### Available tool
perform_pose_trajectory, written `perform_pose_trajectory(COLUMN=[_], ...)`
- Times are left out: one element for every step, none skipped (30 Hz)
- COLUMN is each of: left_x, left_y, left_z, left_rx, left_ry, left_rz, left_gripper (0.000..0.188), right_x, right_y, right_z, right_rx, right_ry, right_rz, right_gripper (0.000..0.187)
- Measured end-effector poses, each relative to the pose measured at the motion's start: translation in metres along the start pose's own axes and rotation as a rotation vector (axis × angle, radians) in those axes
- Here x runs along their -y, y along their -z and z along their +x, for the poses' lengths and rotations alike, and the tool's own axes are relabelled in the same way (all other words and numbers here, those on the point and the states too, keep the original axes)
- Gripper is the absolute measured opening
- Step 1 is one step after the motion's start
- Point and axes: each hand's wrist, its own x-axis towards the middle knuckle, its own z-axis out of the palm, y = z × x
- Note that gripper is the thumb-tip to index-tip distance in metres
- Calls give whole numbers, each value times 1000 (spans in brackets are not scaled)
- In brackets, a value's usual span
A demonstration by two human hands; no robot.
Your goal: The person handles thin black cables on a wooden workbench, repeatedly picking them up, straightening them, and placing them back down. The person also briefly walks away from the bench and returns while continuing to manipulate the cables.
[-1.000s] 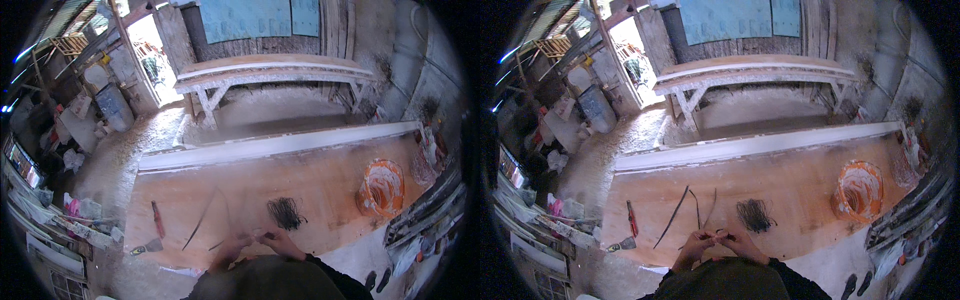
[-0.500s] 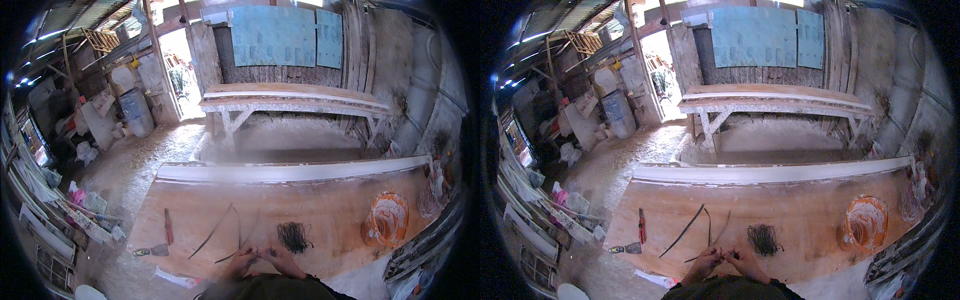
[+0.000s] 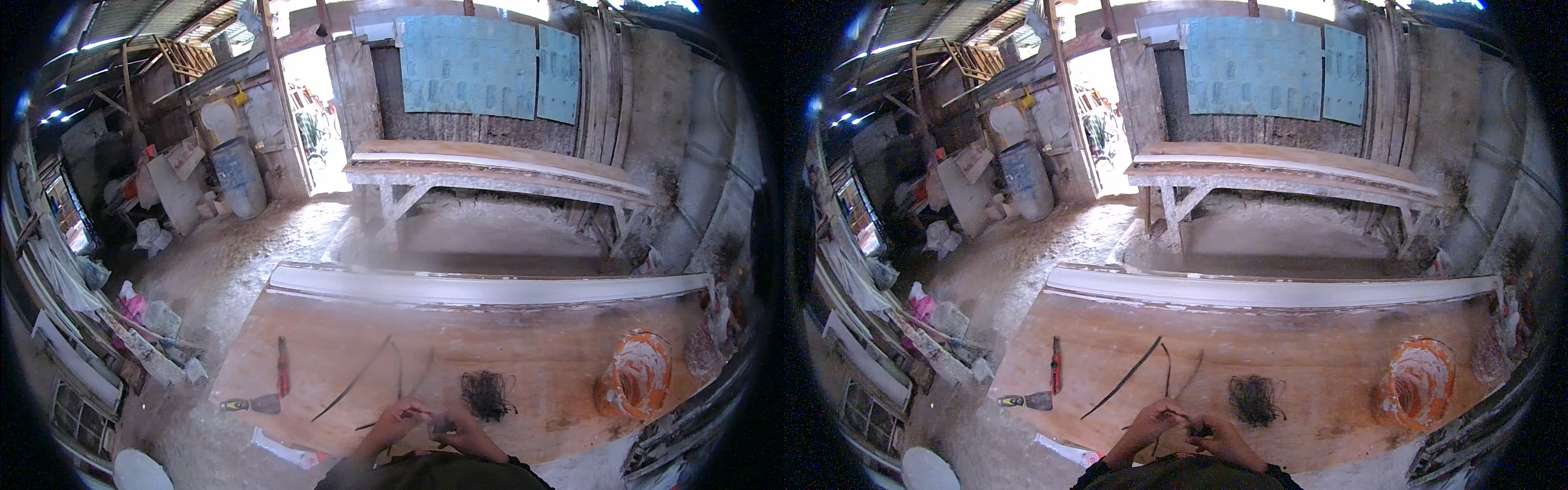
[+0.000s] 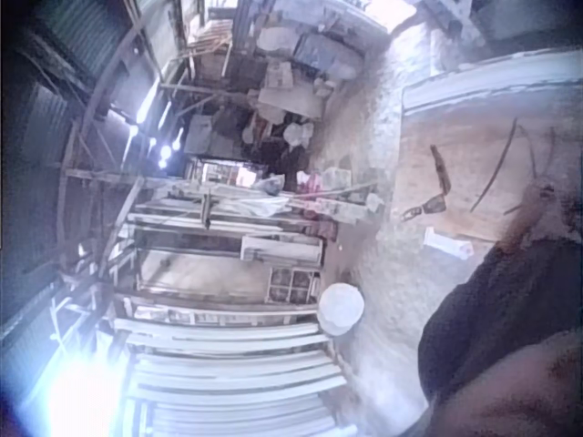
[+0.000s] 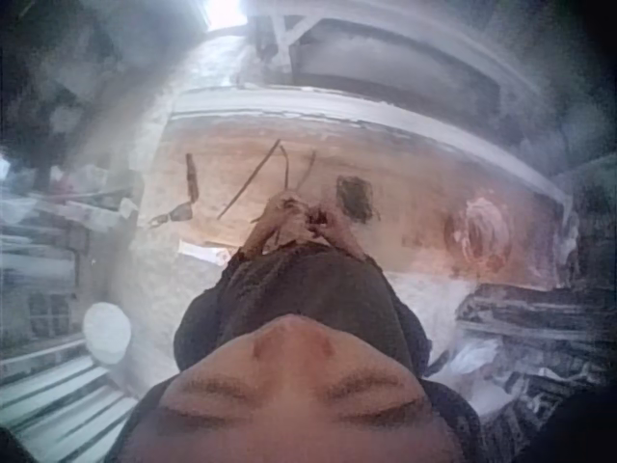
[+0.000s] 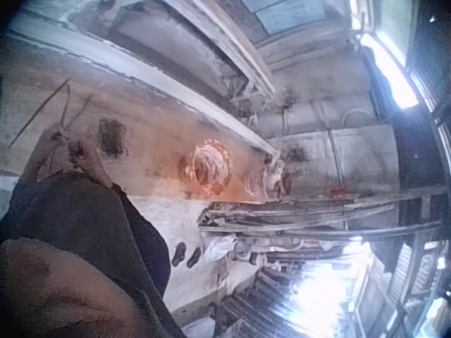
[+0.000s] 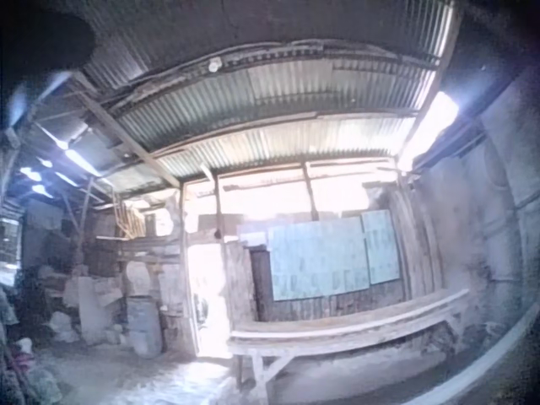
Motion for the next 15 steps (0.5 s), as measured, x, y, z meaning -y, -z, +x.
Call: perform_pose_trajectory(left_x=[-6, -13, -20, -23, -22, -20, -18, -15, -12, -8, 7, 23, 39, 34, 27], left_y=[-3, -6, -10, -12, -14, -16, -17, -17, -17, -16, -15, -14, -13, -13, -13], left_z=[-1, -2, -3, -3, -3, -3, -4, -4, -4, -4, -4, -2, -2, -1, 2], left_rx=[34, 108, 183, 258, 263, 267, 271, 289, 307, 325, 274, 227, 179, 140, 100], left_ry=[-7, -16, -25, -33, 37, 107, 178, 180, 182, 184, 195, 207, 219, 236, 253], left_rz=[47, 83, 119, 155, 104, 52, 1, -11, -22, -33, -62, -90, -119, -167, -215], left_gripper=[26, 31, 37, 42, 45, 47, 49, 49, 48, 48, 47, 46, 45, 43, 41], right_x=[-2, -5, -7, -6, -3, -1, -3, -7, -10, -10, -11, -11, -11, -13, -13], right_y=[-1, -2, -3, -3, -2, -1, -1, 1, 3, 6, 10, 12, 13, 14, 16], right_z=[1, 2, 3, 2, 2, 2, 2, 3, 3, 2, 1, 0, 1, 2, 2], right_rx=[-22, -47, -72, -93, -112, -131, -183, -238, -293, -316, -334, -356, -390, -429, -468], right_ry=[-25, -50, -75, -64, -51, -38, -24, -9, 6, 9, 11, 12, 42, 73, 103], right_rz=[75, 151, 227, 345, 459, 572, 578, 583, 587, 528, 468, 409, 356, 304, 251], right_gripper=[16, 15, 14, 13, 12, 11, 11, 11, 10, 10, 10, 10, 10, 10, 11])
